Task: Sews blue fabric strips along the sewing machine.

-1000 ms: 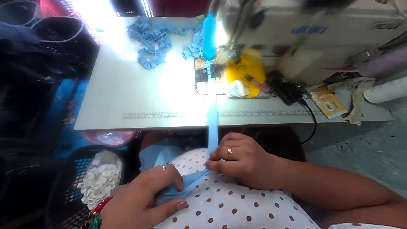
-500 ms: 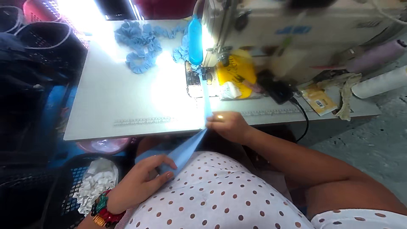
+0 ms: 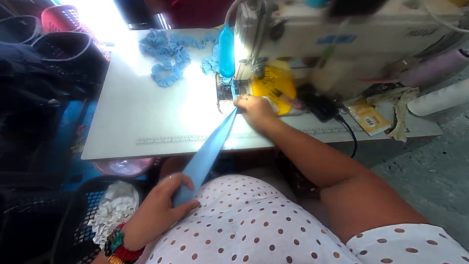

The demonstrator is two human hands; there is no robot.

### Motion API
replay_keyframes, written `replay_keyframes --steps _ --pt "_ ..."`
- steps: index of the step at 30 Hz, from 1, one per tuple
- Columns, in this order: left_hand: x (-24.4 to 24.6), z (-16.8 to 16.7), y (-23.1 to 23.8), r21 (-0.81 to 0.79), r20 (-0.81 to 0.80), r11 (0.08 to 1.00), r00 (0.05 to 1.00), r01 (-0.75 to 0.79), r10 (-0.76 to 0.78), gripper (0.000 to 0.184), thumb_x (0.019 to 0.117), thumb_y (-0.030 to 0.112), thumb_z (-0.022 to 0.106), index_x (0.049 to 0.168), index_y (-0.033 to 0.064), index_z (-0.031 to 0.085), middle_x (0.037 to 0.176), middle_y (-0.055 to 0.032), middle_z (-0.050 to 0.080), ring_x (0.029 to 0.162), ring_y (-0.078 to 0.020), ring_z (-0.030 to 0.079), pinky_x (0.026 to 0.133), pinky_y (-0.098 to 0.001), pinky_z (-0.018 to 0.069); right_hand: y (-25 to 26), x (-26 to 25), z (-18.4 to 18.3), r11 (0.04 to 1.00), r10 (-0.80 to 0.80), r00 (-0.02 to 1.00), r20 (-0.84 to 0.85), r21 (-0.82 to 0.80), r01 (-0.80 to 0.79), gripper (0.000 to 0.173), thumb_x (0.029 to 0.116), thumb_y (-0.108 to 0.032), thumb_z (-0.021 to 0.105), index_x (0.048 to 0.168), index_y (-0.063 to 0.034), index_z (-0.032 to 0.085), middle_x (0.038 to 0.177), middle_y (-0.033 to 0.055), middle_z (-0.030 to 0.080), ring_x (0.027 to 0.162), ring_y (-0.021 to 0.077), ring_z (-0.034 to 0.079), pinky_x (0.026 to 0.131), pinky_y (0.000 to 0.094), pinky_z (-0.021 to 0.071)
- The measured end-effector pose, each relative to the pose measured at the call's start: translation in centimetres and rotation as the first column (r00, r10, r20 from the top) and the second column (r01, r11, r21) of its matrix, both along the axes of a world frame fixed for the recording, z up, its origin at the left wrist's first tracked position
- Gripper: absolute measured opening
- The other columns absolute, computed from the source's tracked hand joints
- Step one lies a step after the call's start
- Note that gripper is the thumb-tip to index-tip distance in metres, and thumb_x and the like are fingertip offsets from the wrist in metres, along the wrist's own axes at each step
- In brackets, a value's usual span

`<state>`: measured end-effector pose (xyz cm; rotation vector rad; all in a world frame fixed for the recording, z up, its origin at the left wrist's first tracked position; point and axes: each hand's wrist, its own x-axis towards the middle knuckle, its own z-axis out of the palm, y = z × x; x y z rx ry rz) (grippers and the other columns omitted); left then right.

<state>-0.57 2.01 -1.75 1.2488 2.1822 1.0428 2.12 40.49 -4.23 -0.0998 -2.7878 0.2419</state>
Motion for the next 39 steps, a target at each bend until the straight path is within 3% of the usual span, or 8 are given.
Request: replay_keyframes --steps 3,8,12,15,21,27,32,39 --pt "0.3 0.5 -0.8 0.014 -0.081 0.999 0.996 -0.044 0.045 0.027 0.0933 0.040 0.065 0.104 0.0162 0.070 0.097 0.0010 0.069 0.090 -0.0032 0.063 0.079 -0.0197 0.0512 -0.7 -0.1 0.1 1.000 0.000 1.000 0.017 0.021 0.000 0.030 0.0996 0.001 0.052 0.119 -0.0041 0.073 0.123 0.0197 0.071 0.130 0.0379 0.061 0.116 0.0517 0.0422" --pt "-0.1 1.7 -2.4 0.139 0.029 0.978 0.988 -0.157 0.154 0.030 0.1060 0.023 0.042 0.109 0.0147 0.071 0.100 0.0050 0.066 0.095 0.0006 0.059 0.087 -0.0192 0.0485 -6.3 2.1 1.0 0.951 0.230 0.962 -0.148 -0.176 -0.255 0.032 0.0939 -0.006 0.062 0.124 -0.0068 0.072 0.134 0.0163 0.066 0.134 0.0359 0.057 0.116 0.0596 0.0386" --pt "0.9 2.7 -2.0 -0.003 -0.239 0.960 0.933 -0.279 0.270 0.039 0.0928 0.047 0.064 0.104 0.0095 0.065 0.090 -0.0050 0.065 0.078 -0.0162 0.062 0.067 -0.0363 0.0528 -11.4 3.1 2.4 0.850 0.454 0.880 -0.143 -0.228 -0.475 0.023 0.0951 -0.015 0.066 0.117 -0.0107 0.074 0.138 0.0174 0.063 0.140 0.0379 0.051 0.118 0.0630 0.0352" --pt "0.8 2.9 -1.5 -0.096 -0.537 0.957 0.824 -0.273 0.181 0.031 0.0873 0.032 0.070 0.099 0.0040 0.066 0.087 -0.0150 0.065 0.066 -0.0340 0.066 0.051 -0.0509 0.0530 -13.4 2.1 3.0 0.830 0.502 0.845 -0.183 -0.173 -0.530 0.019 0.0974 -0.016 0.064 0.113 -0.0111 0.075 0.138 0.0180 0.064 0.139 0.0374 0.052 0.118 0.0614 0.0355" --pt "0.2 3.5 -2.6 -0.006 -0.626 0.965 0.753 -0.262 0.200 0.022 0.0858 0.021 0.060 0.097 0.0048 0.069 0.093 -0.0151 0.067 0.070 -0.0305 0.067 0.051 -0.0461 0.0518 -14.4 0.5 3.9 0.792 0.531 0.803 -0.271 -0.180 -0.584 0.013 0.0958 -0.009 0.063 0.093 -0.0061 0.075 0.120 0.0142 0.073 0.126 0.0326 0.064 0.115 0.0567 0.0413" --pt "0.1 4.0 -3.5 0.225 -0.549 0.955 0.784 -0.196 0.290 0.028 0.1019 0.023 0.056 0.088 0.0023 0.069 0.096 -0.0148 0.070 0.091 -0.0201 0.068 0.079 -0.0299 0.0549 -13.5 0.5 4.9 0.749 0.519 0.814 -0.261 -0.319 -0.580 0.010 0.0939 -0.012 0.071 0.096 -0.0056 0.078 0.101 0.0072 0.077 0.104 0.0203 0.072 0.105 0.0395 0.0518" --pt "0.5 4.2 -3.1 0.344 -0.526 0.922 0.777 -0.178 0.347 0.025 0.0987 0.017 0.060 0.078 0.0036 0.060 0.090 -0.0132 0.066 0.087 -0.0147 0.064 0.073 -0.0221 0.0505 -13.4 0.8 5.6 0.753 0.478 0.840 -0.257 -0.372 -0.543 0.009 0.0924 -0.013 0.072 0.094 -0.0071 0.078 0.103 0.0063 0.076 0.100 0.0193 0.069 0.090 0.0353 0.0539" --pt "1.1 4.4 -2.6 0.409 -0.459 0.908 0.838 -0.095 0.294 0.026 0.1013 0.020 0.061 0.081 0.0043 0.059 0.084 -0.0107 0.065 0.081 -0.0124 0.062 0.070 -0.0211 0.0487 -13.1 2.9 6.9 0.834 0.462 0.815 -0.349 -0.140 -0.533 0.013 0.0967 -0.013 0.066 0.100 -0.0064 0.076 0.091 0.0069 0.075 0.090 0.0198 0.071 0.088 0.0371 0.0553"
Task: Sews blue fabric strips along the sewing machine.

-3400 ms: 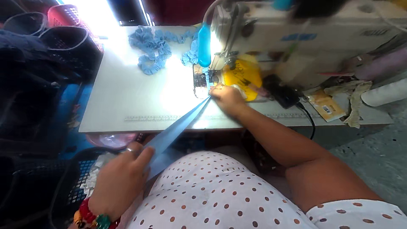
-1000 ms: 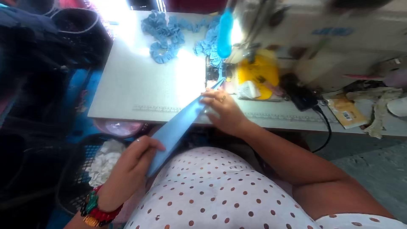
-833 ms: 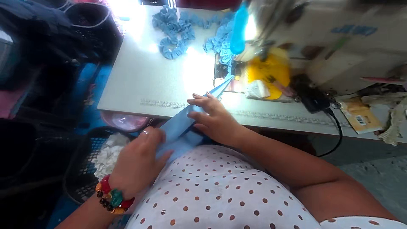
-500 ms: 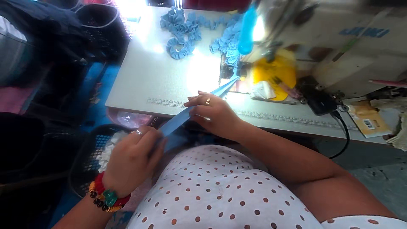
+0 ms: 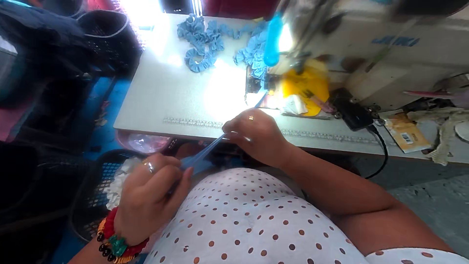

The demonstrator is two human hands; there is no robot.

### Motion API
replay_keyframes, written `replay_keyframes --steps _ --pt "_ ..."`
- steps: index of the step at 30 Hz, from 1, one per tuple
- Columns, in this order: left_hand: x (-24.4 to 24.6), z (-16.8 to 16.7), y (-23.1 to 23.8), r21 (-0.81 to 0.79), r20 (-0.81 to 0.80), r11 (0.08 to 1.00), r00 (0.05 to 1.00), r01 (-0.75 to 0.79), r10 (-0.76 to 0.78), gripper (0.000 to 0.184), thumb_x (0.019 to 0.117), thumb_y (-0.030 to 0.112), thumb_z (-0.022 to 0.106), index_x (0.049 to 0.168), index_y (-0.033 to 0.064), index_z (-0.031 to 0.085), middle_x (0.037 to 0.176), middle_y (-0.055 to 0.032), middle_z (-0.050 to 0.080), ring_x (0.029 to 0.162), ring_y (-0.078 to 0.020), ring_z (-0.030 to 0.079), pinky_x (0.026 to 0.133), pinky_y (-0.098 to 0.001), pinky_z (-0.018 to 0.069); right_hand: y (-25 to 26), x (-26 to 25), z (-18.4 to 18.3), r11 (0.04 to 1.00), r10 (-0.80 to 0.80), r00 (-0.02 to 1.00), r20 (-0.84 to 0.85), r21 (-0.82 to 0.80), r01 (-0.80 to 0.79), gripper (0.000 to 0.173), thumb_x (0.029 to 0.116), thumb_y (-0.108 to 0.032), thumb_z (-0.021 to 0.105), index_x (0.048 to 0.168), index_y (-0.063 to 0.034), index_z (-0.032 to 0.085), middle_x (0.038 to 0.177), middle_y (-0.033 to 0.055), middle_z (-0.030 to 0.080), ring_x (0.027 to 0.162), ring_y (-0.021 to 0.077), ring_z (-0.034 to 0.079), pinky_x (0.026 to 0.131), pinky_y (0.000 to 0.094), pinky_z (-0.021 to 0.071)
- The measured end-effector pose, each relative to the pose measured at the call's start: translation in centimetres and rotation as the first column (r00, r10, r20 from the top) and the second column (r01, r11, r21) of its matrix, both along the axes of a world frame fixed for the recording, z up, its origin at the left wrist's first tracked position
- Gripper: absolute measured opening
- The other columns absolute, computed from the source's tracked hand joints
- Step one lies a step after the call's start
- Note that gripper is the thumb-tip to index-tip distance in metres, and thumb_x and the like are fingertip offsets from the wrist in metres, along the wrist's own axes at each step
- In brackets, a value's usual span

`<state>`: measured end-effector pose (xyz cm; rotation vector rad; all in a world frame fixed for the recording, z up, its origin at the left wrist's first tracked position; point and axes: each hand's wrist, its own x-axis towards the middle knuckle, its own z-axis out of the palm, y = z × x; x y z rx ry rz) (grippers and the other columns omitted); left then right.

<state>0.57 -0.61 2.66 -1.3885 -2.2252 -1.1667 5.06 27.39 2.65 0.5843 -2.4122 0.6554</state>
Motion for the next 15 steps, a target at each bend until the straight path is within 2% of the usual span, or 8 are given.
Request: replay_keyframes --steps 3,5,7,10,15 --pt "0.6 0.7 0.6 -0.041 0.130 0.977 0.971 0.210 -0.203 0.026 0.1036 0.029 0.058 0.088 0.0078 0.060 0.089 -0.0074 0.066 0.088 -0.0093 0.063 0.076 -0.0185 0.0502 0.8 2.8 0.8 0.982 -0.004 1.000 -0.003 0.189 0.004 0.016 0.0965 -0.007 0.063 0.101 -0.0079 0.079 0.091 0.0083 0.074 0.090 0.0232 0.070 0.087 0.0411 0.0551" --pt "0.7 0.8 0.7 -0.099 0.290 0.912 0.889 0.397 -0.355 0.028 0.1035 0.039 0.058 0.099 0.0118 0.062 0.094 -0.0030 0.065 0.091 -0.0042 0.062 0.079 -0.0153 0.0501 1.3 5.6 0.8 0.960 -0.049 0.998 0.026 0.277 0.040 0.018 0.0989 -0.007 0.060 0.100 -0.0080 0.078 0.092 0.0089 0.075 0.089 0.0242 0.072 0.087 0.0428 0.0572" --pt "0.4 0.4 0.7 -0.114 0.433 0.839 0.786 0.532 -0.440 0.032 0.1024 0.043 0.059 0.110 0.0124 0.063 0.099 -0.0031 0.067 0.092 -0.0031 0.062 0.081 -0.0154 0.0500 2.2 8.2 0.0 0.960 -0.086 0.992 0.096 0.275 0.057 0.020 0.1013 -0.006 0.056 0.102 -0.0085 0.076 0.096 0.0091 0.077 0.095 0.0236 0.075 0.089 0.0409 0.0601" --pt "-0.8 -0.8 0.8 -0.123 0.535 0.825 0.738 0.551 -0.413 0.033 0.1024 0.043 0.059 0.120 0.0152 0.064 0.105 -0.0002 0.069 0.096 0.0007 0.063 0.084 -0.0154 0.0506 3.9 10.1 -2.6 0.978 -0.096 0.981 0.169 0.201 0.061 0.021 0.1028 -0.005 0.054 0.103 -0.0088 0.075 0.099 0.0093 0.078 0.101 0.0233 0.075 0.090 0.0381 0.0611" --pt "-2.4 -3.0 1.9 -0.211 0.617 0.845 0.737 0.492 -0.276 0.032 0.0993 0.042 0.060 0.125 0.0221 0.065 0.104 0.0070 0.070 0.086 0.0064 0.062 0.075 -0.0127 0.0512 7.1 8.1 -6.5 0.976 -0.112 0.982 0.149 0.203 0.080 0.020 0.1008 -0.005 0.056 0.099 -0.0065 0.077 0.094 0.0103 0.078 0.097 0.0224 0.076 0.094 0.0412 0.0605"
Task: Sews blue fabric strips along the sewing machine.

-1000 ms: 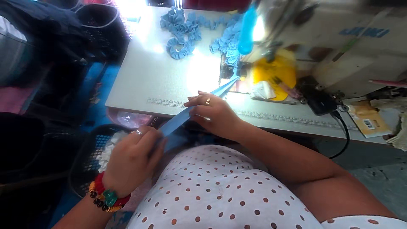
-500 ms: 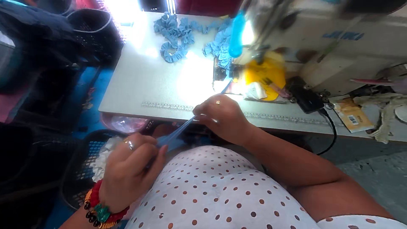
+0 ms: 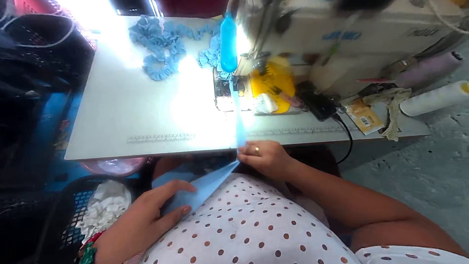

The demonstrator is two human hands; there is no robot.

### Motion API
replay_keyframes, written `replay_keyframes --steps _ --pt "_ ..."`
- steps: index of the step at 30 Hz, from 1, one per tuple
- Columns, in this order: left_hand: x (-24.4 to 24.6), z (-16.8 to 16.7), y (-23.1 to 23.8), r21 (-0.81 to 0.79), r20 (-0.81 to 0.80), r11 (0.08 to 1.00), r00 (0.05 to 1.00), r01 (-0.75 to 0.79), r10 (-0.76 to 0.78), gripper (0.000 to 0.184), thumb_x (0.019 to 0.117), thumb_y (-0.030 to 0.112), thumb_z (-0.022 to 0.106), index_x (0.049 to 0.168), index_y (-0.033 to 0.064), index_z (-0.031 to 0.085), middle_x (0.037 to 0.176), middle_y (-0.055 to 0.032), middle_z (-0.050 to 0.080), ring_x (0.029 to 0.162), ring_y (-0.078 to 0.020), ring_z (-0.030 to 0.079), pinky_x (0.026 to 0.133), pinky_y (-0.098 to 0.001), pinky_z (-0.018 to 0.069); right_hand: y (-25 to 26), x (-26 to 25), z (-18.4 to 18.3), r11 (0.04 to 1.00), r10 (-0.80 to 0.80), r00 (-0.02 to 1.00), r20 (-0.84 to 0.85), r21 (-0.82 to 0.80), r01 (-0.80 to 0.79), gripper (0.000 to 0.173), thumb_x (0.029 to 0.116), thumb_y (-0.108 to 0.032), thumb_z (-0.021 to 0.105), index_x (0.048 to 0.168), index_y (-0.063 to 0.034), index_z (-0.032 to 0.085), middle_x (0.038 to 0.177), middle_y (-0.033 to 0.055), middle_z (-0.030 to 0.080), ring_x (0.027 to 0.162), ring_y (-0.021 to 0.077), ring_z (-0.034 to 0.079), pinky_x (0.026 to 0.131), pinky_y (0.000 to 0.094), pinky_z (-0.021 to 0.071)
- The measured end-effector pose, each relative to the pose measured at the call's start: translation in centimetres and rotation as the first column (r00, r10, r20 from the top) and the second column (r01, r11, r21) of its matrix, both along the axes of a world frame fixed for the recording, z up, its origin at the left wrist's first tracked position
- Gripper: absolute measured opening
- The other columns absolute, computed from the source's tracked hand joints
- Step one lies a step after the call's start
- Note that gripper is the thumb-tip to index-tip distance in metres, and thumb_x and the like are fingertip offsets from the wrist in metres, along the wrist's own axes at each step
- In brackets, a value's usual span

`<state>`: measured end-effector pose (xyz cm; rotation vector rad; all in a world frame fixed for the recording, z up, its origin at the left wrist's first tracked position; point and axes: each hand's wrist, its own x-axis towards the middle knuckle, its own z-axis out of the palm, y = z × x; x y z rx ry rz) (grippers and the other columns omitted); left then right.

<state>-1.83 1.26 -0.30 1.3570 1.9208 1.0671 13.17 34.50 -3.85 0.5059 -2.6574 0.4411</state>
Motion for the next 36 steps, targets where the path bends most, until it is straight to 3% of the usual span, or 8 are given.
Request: replay_keyframes --steps 6,12,17,20,22,25,32,36 --pt "-0.2 -0.8 0.2 -0.051 -0.007 0.998 0.999 -0.032 0.032 0.025 0.0991 0.035 0.059 0.116 0.0206 0.071 0.104 0.0067 0.072 0.090 0.0062 0.063 0.079 -0.0129 0.0514 3.1 -3.8 -0.6 0.998 -0.042 0.998 -0.055 0.042 0.045 0.018 0.0933 0.000 0.061 0.095 -0.0053 0.078 0.095 0.0126 0.077 0.098 0.0261 0.076 0.091 0.0425 0.0610" --pt "-0.2 -2.3 0.0 -0.034 0.071 0.996 0.994 -0.083 0.085 0.022 0.1015 0.029 0.057 0.111 0.0182 0.073 0.104 0.0072 0.072 0.092 0.0064 0.063 0.082 -0.0131 0.0518 5.9 -8.0 -0.9 0.986 -0.142 0.988 -0.064 0.075 0.147 0.022 0.0967 -0.002 0.056 0.100 -0.0057 0.078 0.104 0.0181 0.077 0.097 0.0350 0.076 0.081 0.0501 0.0613" --pt "0.7 -3.0 0.3 0.025 0.114 0.955 0.950 -0.295 0.291 0.025 0.1034 0.025 0.048 0.110 0.0141 0.070 0.104 0.0047 0.067 0.096 0.0013 0.061 0.085 -0.0176 0.0513 6.7 -10.8 -0.7 0.955 -0.291 0.956 0.026 0.071 0.289 0.023 0.0983 -0.004 0.056 0.106 -0.0064 0.077 0.111 0.0190 0.075 0.106 0.0358 0.073 0.086 0.0514 0.0596" --pt "1.7 -2.5 1.2 -0.014 -0.244 0.898 0.872 -0.440 0.424 0.044 0.0931 0.050 0.064 0.112 0.0099 0.065 0.102 -0.0069 0.068 0.089 -0.0157 0.065 0.076 -0.0339 0.0551 6.6 -11.6 -0.6 0.924 -0.363 0.931 0.036 0.140 0.355 0.022 0.0983 -0.004 0.057 0.108 -0.0056 0.076 0.111 0.0198 0.075 0.111 0.0365 0.071 0.100 0.0527 0.0544" --pt "1.9 -2.5 1.6 0.007 -0.550 0.899 0.749 -0.439 0.370 0.039 0.0879 0.038 0.069 0.106 0.0038 0.068 0.093 -0.0178 0.069 0.076 -0.0347 0.070 0.060 -0.0495 0.0567 6.4 -11.6 -0.4 0.921 -0.365 0.928 0.075 0.173 0.349 0.022 0.0992 -0.003 0.056 0.111 -0.0035 0.075 0.113 0.0206 0.074 0.117 0.0364 0.069 0.115 0.0537 0.0427" --pt "1.8 -2.3 1.1 0.039 -0.692 0.910 0.645 -0.414 0.323 0.018 0.0848 0.018 0.063 0.097 0.0060 0.070 0.088 -0.0172 0.068 0.066 -0.0359 0.068 0.050 -0.0487 0.0525 5.6 -11.1 0.0 0.921 -0.372 0.921 0.113 0.170 0.351 0.026 0.1011 -0.004 0.052 0.118 -0.0029 0.072 0.125 0.0198 0.070 0.130 0.0372 0.061 0.120 0.0547 0.0357" --pt "2.5 -0.3 -1.1 0.270 -0.642 0.891 0.622 -0.364 0.448 0.022 0.0983 0.021 0.057 0.094 0.0042 0.071 0.095 -0.0155 0.072 0.087 -0.0255 0.070 0.072 -0.0340 0.0561 -5.0 -7.9 2.6 0.980 0.036 0.997 0.070 -0.198 -0.021 0.024 0.0936 -0.021 0.069 0.113 -0.0078 0.074 0.132 0.0147 0.067 0.135 0.0348 0.057 0.116 0.0606 0.0382" --pt "2.9 0.5 -1.3 0.381 -0.606 0.862 0.613 -0.335 0.506 0.021 0.1001 0.019 0.061 0.087 0.0037 0.067 0.091 -0.0150 0.069 0.086 -0.0208 0.065 0.074 -0.0269 0.0516 -8.3 -8.6 4.2 0.938 0.192 0.981 0.016 -0.297 -0.179 0.018 0.0950 -0.019 0.069 0.108 -0.0083 0.075 0.131 0.0140 0.068 0.135 0.0324 0.056 0.118 0.0568 0.0383"
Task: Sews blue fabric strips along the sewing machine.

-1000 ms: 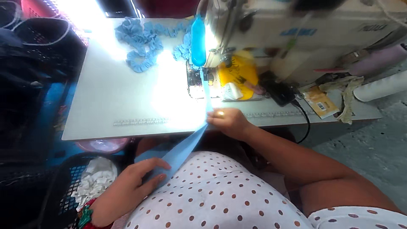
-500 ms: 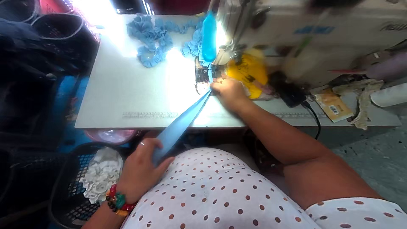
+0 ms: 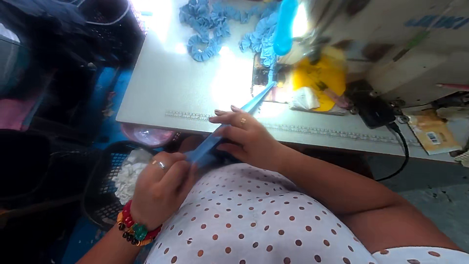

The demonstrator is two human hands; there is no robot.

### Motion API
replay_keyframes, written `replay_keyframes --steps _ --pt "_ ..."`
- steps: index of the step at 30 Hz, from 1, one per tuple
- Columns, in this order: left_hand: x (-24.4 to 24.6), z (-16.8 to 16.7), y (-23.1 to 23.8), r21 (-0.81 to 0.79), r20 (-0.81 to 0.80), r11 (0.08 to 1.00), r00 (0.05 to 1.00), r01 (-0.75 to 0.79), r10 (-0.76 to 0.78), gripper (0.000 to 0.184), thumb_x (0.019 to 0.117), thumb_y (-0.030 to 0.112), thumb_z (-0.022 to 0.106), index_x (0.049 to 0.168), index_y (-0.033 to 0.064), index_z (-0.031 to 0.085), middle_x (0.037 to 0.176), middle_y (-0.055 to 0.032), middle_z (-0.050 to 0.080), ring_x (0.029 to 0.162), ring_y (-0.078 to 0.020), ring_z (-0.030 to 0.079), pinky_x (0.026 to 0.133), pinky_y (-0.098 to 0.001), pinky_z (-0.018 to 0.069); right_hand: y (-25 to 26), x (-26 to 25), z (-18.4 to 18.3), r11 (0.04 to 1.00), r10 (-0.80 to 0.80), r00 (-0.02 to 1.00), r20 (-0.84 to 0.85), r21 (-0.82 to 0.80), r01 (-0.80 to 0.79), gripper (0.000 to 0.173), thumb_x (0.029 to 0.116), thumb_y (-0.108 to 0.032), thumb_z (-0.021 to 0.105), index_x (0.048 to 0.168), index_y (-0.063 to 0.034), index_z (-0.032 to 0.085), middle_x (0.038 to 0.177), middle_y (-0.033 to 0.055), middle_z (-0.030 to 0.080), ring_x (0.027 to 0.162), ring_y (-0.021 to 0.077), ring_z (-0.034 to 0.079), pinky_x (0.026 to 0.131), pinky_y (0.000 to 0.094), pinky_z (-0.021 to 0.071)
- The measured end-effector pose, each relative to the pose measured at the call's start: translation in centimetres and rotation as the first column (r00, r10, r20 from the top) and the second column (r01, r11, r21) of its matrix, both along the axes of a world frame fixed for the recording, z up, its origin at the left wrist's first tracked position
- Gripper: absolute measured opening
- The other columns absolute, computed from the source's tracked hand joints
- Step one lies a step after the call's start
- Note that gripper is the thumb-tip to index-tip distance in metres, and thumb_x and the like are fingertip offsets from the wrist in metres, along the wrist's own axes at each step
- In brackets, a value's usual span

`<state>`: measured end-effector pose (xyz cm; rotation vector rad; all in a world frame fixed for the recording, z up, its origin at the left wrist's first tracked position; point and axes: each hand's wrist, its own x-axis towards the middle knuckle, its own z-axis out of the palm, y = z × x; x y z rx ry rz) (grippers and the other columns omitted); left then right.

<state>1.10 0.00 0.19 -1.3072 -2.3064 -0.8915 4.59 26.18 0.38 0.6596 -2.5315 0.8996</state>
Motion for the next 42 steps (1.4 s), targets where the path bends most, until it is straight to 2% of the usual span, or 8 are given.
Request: replay_keyframes --steps 5,9,13,17,21,30,36,42 --pt "0.0 0.7 0.4 0.071 -0.038 0.997 0.999 0.011 -0.008 0.021 0.0990 0.017 0.062 0.083 0.0038 0.063 0.087 -0.0129 0.066 0.082 -0.0180 0.062 0.071 -0.0240 0.0489 -0.9 -0.9 1.0 1.000 0.016 0.993 -0.115 -0.002 -0.016 0.014 0.0970 -0.016 0.066 0.095 -0.0079 0.077 0.100 0.0066 0.076 0.103 0.0218 0.071 0.105 0.0458 0.0495" --pt "0.0 1.0 0.5 0.120 -0.016 0.992 0.999 0.045 -0.043 0.023 0.0993 0.017 0.062 0.080 0.0043 0.060 0.082 -0.0116 0.063 0.078 -0.0159 0.059 0.067 -0.0226 0.0462 -0.7 -0.2 1.9 1.000 0.002 0.991 -0.134 0.030 0.002 0.013 0.0973 -0.013 0.065 0.095 -0.0072 0.076 0.094 0.0061 0.075 0.096 0.0211 0.071 0.093 0.0403 0.0541" --pt "0.5 2.2 0.4 0.107 0.270 0.976 0.939 0.189 -0.211 0.025 0.1007 0.028 0.063 0.088 0.0068 0.061 0.090 -0.0078 0.067 0.089 -0.0080 0.063 0.077 -0.0173 0.0495 0.2 2.7 3.0 0.983 -0.012 0.983 -0.182 0.179 0.045 0.017 0.0982 -0.007 0.062 0.107 -0.0080 0.077 0.088 0.0077 0.074 0.087 0.0225 0.070 0.085 0.0401 0.0554" --pt "0.2 2.3 0.7 0.126 0.565 0.902 0.717 0.413 -0.408 0.023 0.0983 0.038 0.067 0.098 0.0154 0.065 0.099 0.0042 0.067 0.095 0.0040 0.061 0.082 -0.0107 0.0494 2.1 7.7 3.0 0.946 -0.011 0.995 -0.095 0.320 0.041 0.020 0.1007 -0.003 0.054 0.100 -0.0056 0.074 0.089 0.0095 0.075 0.080 0.0235 0.071 0.078 0.0390 0.0584" --pt "-0.9 0.6 2.2 0.170 0.709 0.850 0.538 0.498 -0.457 0.018 0.0992 0.036 0.066 0.104 0.0189 0.070 0.101 0.0078 0.068 0.093 0.0046 0.062 0.081 -0.0124 0.0521 4.4 10.2 1.0 0.960 -0.058 0.998 -0.007 0.275 0.058 0.019 0.1021 -0.004 0.054 0.104 -0.0068 0.072 0.095 0.0103 0.076 0.094 0.0238 0.075 0.087 0.0380 0.0615" --pt "-2.3 -2.8 7.4 -0.001 0.773 0.937 0.595 0.350 -0.221 0.021 0.0976 0.023 0.062 0.113 0.0126 0.071 0.103 0.0014 0.070 0.089 -0.0003 0.065 0.080 -0.0182 0.0545 9.5 6.6 -5.0 0.932 -0.189 0.972 -0.141 0.285 0.223 0.018 0.0976 -0.003 0.059 0.095 -0.0043 0.077 0.094 0.0130 0.078 0.100 0.0256 0.076 0.094 0.0414 0.0606" --pt "-2.5 -3.9 9.9 0.026 0.848 0.985 0.518 0.170 -0.111 0.027 0.0964 0.018 0.067 0.121 0.0080 0.063 0.095 -0.0008 0.071 0.076 -0.0053 0.069 0.070 -0.0237 0.0606 12.4 3.0 -5.4 0.895 -0.289 0.944 -0.159 0.303 0.326 0.019 0.0954 0.001 0.058 0.097 -0.0036 0.076 0.102 0.0175 0.077 0.097 0.0322 0.076 0.082 0.0449 0.0620" --pt "-2.8 -3.9 13.5 0.013 0.884 1.000 0.468 -0.014 -0.005 0.011 0.0937 0.007 0.071 0.102 0.0033 0.065 0.080 -0.0032 0.070 0.064 -0.0093 0.069 0.062 -0.0266 0.0610 13.3 -0.3 -5.0 0.814 -0.472 0.881 -0.033 0.369 0.449 0.023 0.0980 -0.001 0.055 0.107 -0.0044 0.075 0.113 0.0203 0.074 0.110 0.0364 0.072 0.093 0.0507 0.0581"
